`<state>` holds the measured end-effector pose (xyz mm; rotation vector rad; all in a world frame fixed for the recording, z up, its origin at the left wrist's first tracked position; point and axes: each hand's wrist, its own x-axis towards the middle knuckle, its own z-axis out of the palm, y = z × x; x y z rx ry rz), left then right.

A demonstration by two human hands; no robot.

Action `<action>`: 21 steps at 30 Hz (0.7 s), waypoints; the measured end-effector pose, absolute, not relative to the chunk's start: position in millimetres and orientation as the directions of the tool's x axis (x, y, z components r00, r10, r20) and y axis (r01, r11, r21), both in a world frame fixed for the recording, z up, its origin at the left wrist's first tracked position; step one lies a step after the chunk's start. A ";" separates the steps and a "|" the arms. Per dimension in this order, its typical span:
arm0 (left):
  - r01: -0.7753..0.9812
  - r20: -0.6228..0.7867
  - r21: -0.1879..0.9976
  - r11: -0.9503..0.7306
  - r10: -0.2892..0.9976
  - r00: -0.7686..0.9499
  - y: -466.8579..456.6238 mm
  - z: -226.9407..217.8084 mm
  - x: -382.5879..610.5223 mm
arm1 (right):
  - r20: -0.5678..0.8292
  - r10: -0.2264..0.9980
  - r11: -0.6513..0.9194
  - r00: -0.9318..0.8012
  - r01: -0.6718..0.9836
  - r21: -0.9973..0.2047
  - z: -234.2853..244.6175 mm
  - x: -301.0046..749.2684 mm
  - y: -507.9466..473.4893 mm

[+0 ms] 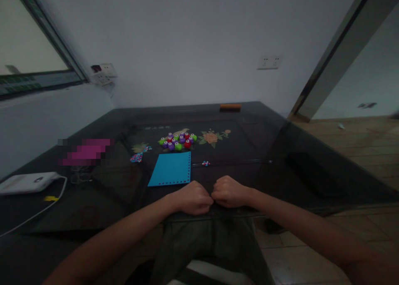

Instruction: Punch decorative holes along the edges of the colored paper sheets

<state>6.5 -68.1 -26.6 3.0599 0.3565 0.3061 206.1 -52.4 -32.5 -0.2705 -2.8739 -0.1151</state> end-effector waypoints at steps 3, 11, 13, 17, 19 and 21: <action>0.218 0.189 0.059 -0.974 0.225 0.956 -68.3 -26.1 6.2 | 0.240 0.185 0.978 -0.953 0.202 0.050 -31.2 205.8 -52.8; 0.224 0.211 0.054 -0.973 0.231 0.950 -67.6 -21.0 2.4 | 0.187 0.282 0.956 -0.941 0.291 0.022 -26.5 207.1 -50.4; 0.233 0.236 0.059 -0.971 0.240 0.942 -66.8 -19.5 1.1 | 0.171 0.317 0.946 -0.933 0.323 0.008 -26.3 207.8 -49.4; 0.263 0.268 0.111 -0.958 0.284 0.921 -65.3 -14.2 -2.1 | 0.141 0.370 0.928 -0.918 0.373 -0.009 -24.4 208.9 -47.1; 0.308 0.272 0.161 -0.938 0.342 0.899 -63.2 -7.9 -6.0 | 0.130 0.405 0.914 -0.905 0.405 -0.029 -22.0 210.1 -45.1; 0.371 0.262 0.219 -0.902 0.421 0.868 -58.1 1.1 -13.2 | 0.118 0.453 0.892 -0.884 0.448 -0.064 -18.6 212.0 -42.1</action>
